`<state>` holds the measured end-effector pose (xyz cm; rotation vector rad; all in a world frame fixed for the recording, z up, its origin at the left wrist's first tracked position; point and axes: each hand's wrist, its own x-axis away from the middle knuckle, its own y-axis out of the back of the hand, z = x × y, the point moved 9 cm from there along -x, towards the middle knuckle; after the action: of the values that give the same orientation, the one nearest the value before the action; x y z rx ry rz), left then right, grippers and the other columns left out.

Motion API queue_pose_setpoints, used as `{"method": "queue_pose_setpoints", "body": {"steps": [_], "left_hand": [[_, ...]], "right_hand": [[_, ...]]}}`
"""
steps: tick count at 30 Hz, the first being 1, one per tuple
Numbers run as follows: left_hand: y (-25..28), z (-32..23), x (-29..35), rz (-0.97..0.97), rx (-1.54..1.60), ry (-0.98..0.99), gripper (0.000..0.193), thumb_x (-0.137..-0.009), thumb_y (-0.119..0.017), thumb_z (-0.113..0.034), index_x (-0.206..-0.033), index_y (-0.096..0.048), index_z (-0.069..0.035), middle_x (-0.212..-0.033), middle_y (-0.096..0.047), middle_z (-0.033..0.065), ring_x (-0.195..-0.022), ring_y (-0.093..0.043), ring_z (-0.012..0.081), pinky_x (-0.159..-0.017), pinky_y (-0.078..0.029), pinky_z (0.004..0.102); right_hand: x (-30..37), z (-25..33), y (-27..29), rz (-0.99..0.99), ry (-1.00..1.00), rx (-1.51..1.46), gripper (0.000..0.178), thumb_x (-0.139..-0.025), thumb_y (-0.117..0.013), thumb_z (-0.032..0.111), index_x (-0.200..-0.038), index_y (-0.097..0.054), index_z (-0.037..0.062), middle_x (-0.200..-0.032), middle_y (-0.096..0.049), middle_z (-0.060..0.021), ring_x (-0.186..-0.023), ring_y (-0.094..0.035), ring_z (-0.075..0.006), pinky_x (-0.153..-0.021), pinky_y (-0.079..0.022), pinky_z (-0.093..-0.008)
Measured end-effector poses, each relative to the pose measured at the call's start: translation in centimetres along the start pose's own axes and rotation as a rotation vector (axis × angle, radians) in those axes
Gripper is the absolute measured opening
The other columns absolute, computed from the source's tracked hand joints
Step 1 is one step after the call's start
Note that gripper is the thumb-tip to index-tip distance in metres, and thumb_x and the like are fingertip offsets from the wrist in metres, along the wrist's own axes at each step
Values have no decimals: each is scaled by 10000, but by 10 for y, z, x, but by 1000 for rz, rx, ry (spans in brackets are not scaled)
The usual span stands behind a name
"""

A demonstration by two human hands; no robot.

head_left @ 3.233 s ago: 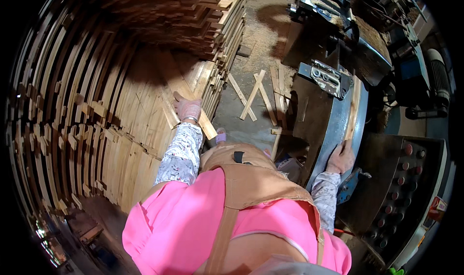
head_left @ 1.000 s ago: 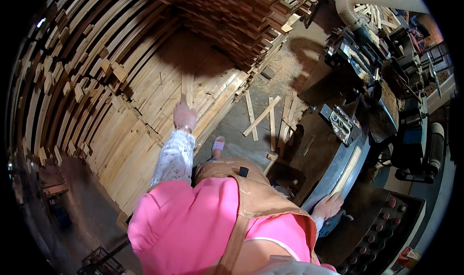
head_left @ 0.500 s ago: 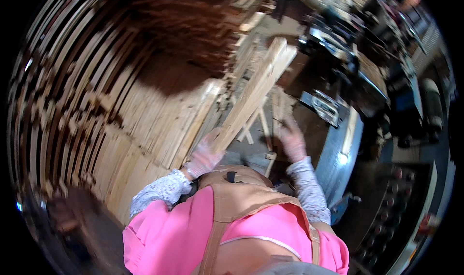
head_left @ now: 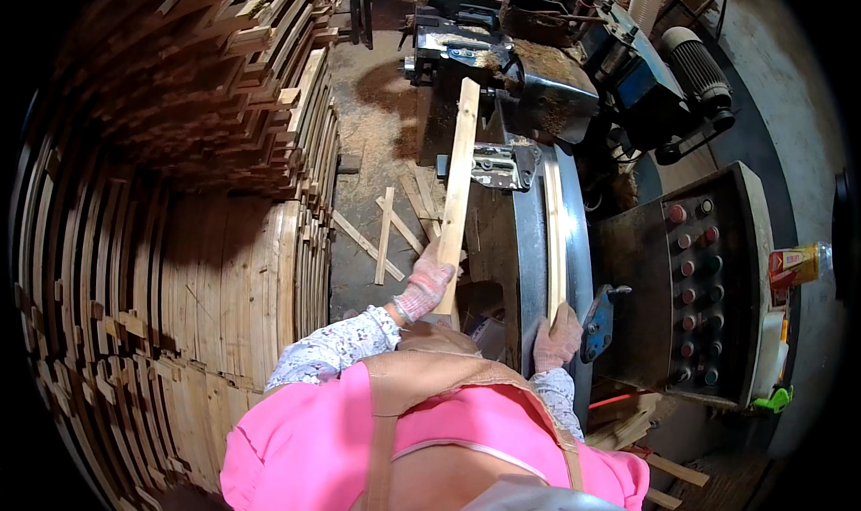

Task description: The person feeds thin wooden strips into a woodworking machine to smooth or shape them. After processing, the person stacks the finished strips onto a large pile of similar wood pieces.

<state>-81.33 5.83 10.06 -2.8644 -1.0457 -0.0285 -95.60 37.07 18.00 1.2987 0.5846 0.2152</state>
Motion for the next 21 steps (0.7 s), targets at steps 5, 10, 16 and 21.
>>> {"method": "queue_pose_setpoints", "body": {"steps": [5,10,16,21], "left_hand": [[46,8,4,-125,-33,95,627,-920,-620,-144,-1511,-479,13,-1228,-705,197,-1151,-673,322,-1021,-537,383],[64,-62,7,-169,47,68,584,-941,-687,-153,-1481,-515,-14,-1319,-680,188,-1188,-652,285,-1033,-539,377],[73,-64,-20,91,-463,177,694,-1015,-621,-435,-1487,-493,58,-1337,-655,308,-1239,-639,472,-1061,-502,480],[327,-72,-6,-517,-1509,-157,145,-934,-645,-186,-991,-666,-54,-848,-657,76,-764,-678,254,-629,-563,418]], "right_hand": [[-102,19,-51,-91,165,173,317,-958,-668,213,-1255,-665,105,-1229,-677,-131,-1124,-616,-373,-967,-504,-491],[-245,93,-113,72,60,-71,323,-974,-661,223,-1249,-732,69,-1191,-742,-181,-1054,-706,-402,-954,-555,-464],[-142,315,-136,759,-4,-1393,329,-1052,-635,186,-1257,-663,-69,-1041,-700,-67,-921,-639,-171,-836,-514,-335],[-141,278,-84,652,-71,-1140,351,-1002,-733,197,-1293,-700,4,-1015,-712,0,-834,-618,-78,-703,-480,-242]]}}
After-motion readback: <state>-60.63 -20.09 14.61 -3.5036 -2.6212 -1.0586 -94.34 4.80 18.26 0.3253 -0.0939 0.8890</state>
